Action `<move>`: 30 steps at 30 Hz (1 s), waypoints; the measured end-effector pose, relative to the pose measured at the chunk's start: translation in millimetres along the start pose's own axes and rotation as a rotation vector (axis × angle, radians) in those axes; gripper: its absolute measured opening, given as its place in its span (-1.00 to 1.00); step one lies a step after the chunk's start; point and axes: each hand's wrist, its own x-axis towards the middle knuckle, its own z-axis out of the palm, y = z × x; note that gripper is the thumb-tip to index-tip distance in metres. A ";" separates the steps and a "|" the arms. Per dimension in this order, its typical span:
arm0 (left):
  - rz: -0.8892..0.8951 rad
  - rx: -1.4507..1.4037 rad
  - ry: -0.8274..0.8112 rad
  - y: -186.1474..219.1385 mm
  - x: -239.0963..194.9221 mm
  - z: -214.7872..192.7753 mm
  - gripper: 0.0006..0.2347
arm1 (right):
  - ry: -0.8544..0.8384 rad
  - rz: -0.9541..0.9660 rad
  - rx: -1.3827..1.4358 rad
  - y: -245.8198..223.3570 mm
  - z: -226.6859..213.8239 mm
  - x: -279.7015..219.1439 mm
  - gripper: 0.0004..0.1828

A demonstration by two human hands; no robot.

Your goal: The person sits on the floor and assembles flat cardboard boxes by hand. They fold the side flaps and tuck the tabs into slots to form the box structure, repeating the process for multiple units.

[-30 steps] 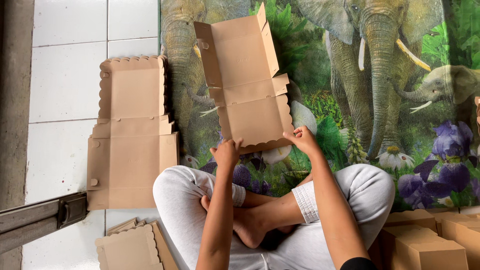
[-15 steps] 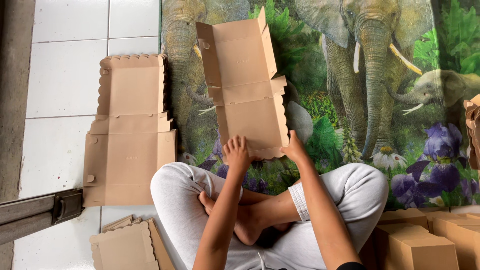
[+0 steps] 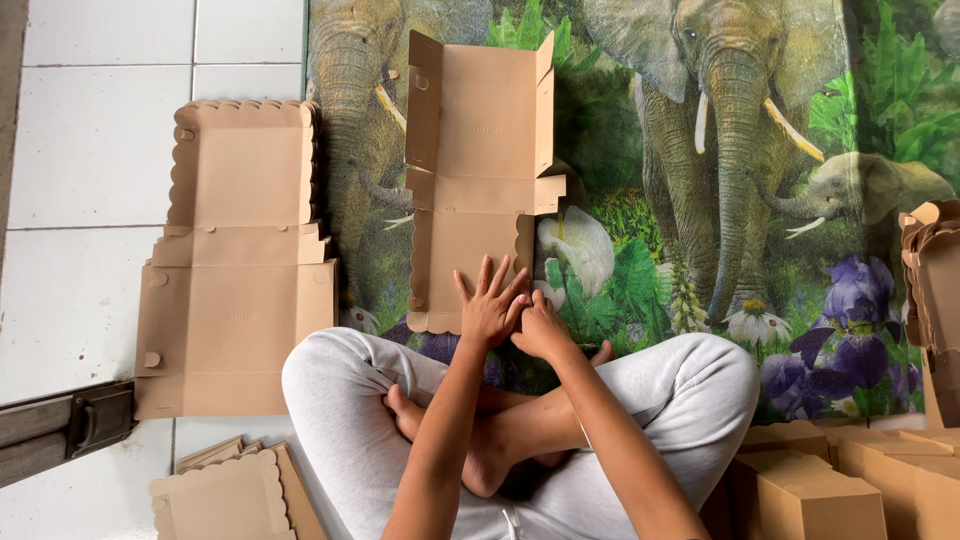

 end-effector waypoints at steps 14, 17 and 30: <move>-0.002 0.102 -0.026 5.4 0.6 1.8 -0.54 | -0.125 0.106 -0.171 35.5 -22.1 129.6 -0.10; -0.010 0.115 -0.030 8.3 0.4 -0.2 -0.54 | -0.112 0.139 -0.202 31.6 -31.6 147.3 0.02; -0.271 -0.263 -0.390 25.9 11.9 7.5 -0.22 | 0.204 0.028 -0.324 21.7 -42.1 99.0 -0.13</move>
